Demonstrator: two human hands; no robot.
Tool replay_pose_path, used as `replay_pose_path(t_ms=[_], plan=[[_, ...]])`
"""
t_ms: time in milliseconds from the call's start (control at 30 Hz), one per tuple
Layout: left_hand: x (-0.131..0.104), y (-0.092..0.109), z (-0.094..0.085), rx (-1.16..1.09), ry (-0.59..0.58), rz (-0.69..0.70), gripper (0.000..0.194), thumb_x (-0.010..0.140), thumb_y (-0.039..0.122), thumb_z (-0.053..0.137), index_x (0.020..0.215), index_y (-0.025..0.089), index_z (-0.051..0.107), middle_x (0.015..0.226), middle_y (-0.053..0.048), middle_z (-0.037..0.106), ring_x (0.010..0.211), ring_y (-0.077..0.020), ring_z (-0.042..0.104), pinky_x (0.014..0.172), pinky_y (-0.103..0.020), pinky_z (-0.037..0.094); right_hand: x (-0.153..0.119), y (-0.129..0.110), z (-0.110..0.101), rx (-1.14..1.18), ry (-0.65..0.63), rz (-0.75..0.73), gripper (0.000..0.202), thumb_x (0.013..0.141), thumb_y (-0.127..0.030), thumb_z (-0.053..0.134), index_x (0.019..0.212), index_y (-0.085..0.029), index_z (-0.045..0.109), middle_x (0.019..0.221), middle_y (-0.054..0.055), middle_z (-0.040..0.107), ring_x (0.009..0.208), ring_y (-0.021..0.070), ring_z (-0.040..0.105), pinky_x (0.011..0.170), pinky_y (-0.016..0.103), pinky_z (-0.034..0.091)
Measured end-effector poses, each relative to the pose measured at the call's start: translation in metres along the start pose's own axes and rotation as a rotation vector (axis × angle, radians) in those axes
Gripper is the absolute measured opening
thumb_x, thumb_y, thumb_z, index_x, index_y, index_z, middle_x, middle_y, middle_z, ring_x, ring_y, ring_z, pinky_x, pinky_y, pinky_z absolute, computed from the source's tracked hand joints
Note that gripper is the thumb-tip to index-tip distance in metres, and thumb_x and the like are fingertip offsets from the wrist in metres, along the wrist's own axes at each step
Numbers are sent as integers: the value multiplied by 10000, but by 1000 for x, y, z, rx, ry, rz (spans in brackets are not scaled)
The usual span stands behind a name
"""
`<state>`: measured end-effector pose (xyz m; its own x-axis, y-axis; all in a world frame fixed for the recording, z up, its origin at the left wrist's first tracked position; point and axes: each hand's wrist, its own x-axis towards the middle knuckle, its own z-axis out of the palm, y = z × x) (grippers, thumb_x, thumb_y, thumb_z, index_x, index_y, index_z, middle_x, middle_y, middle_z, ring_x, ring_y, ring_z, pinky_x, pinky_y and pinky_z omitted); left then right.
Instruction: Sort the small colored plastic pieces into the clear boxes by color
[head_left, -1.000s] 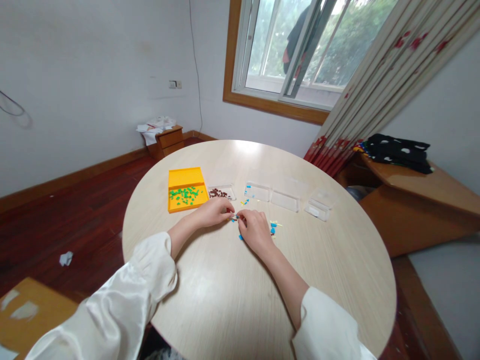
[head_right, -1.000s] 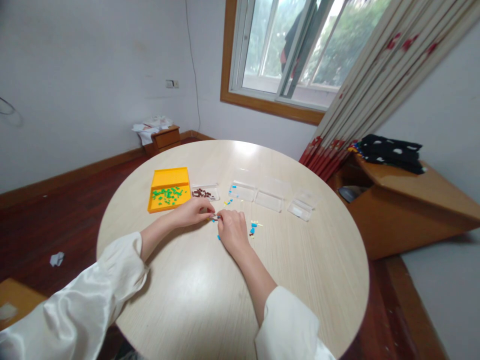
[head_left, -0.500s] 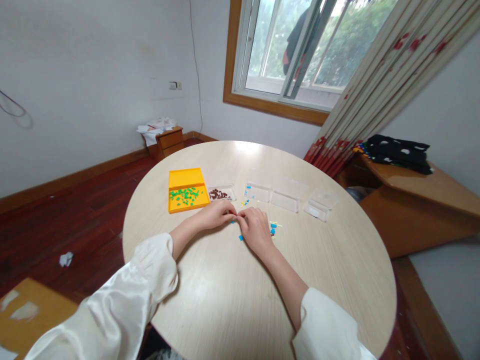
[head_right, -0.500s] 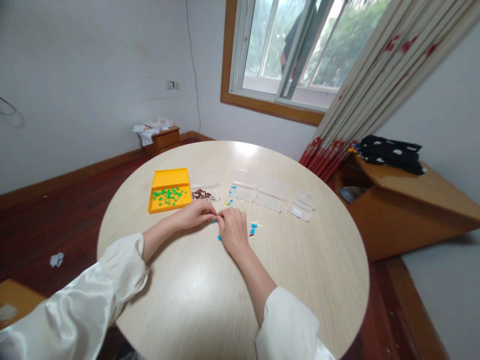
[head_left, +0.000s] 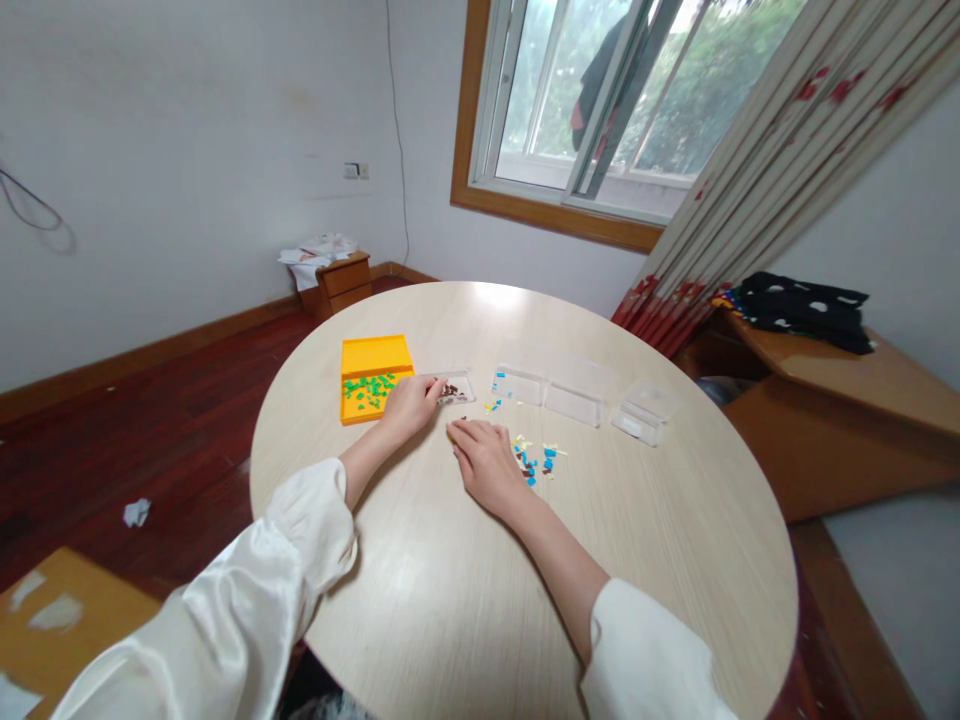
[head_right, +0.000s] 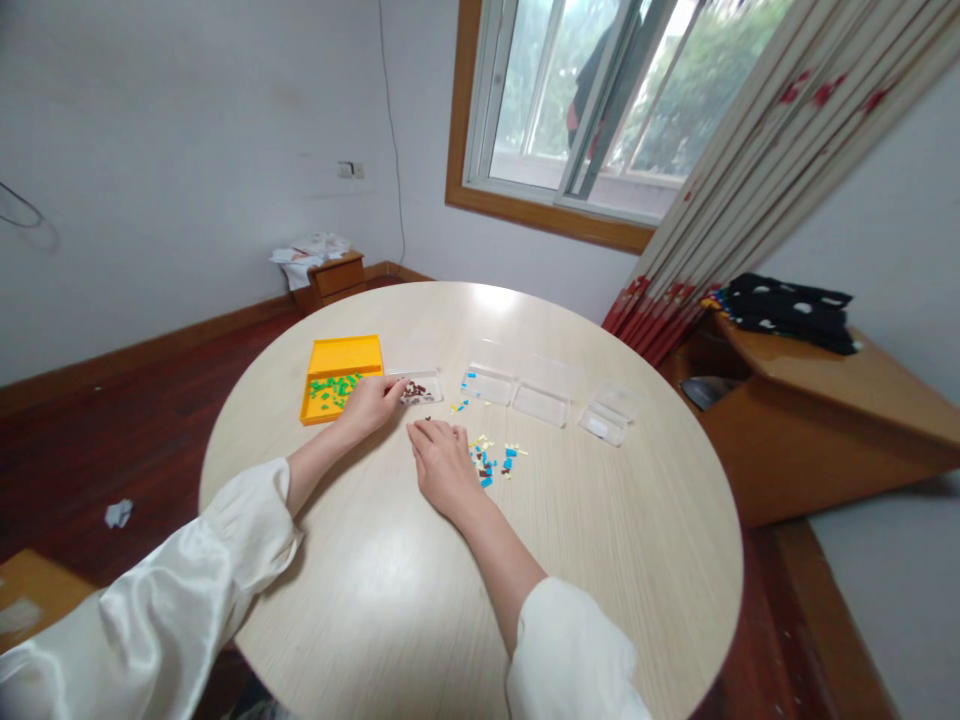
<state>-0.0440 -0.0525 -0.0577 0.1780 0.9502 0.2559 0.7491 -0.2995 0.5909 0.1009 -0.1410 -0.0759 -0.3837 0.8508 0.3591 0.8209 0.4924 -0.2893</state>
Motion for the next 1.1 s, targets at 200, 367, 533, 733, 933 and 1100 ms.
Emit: replay_pose_path(t_ms=[200, 367, 533, 733, 933, 1100], plan=[[1, -1, 2, -34, 8, 1, 453, 903, 405, 380, 788, 135, 725, 658, -51, 655, 579, -141, 505, 541, -244, 273, 1, 2, -1, -27, -13, 8, 273, 883, -116, 441, 1081, -178, 619, 1156, 121, 628, 1059, 223, 534, 868, 398, 339], [0, -1, 6, -102, -36, 98, 441, 884, 388, 417, 603, 128, 637, 553, -19, 562, 558, -128, 466, 535, -244, 273, 1, 14, -1, -49, 6, 90, 223, 857, -85, 474, 957, -163, 659, 985, 102, 670, 944, 215, 571, 830, 365, 351], [-3, 2, 7, -96, -76, 192, 441, 870, 376, 445, 510, 141, 543, 507, 4, 487, 529, -111, 420, 529, -245, 269, -1, 25, -5, -9, -6, 187, 172, 831, -92, 504, 838, -181, 651, 874, 64, 683, 871, 193, 598, 791, 336, 352], [-6, 8, 4, -180, -105, 273, 211, 810, 267, 558, 676, 128, 644, 647, -13, 594, 611, -111, 480, 602, -228, 354, 0, 28, -13, 217, 163, 242, 187, 807, -94, 467, 934, -171, 581, 869, 65, 663, 825, 183, 599, 783, 334, 410], [-12, 18, 9, -354, -191, 249, 182, 800, 210, 560, 841, 123, 715, 768, -56, 676, 654, -116, 524, 630, -234, 400, 4, 29, -18, 598, 471, 350, 58, 770, -212, 533, 824, -201, 516, 800, 28, 614, 750, 160, 598, 729, 310, 485], [-15, 21, 15, -460, -253, 222, 230, 790, 250, 574, 904, 121, 727, 756, -61, 682, 615, -109, 501, 572, -227, 371, 5, 24, -21, 746, 525, 361, 183, 723, -258, 611, 811, -224, 454, 728, -18, 564, 698, 135, 587, 680, 282, 503]])
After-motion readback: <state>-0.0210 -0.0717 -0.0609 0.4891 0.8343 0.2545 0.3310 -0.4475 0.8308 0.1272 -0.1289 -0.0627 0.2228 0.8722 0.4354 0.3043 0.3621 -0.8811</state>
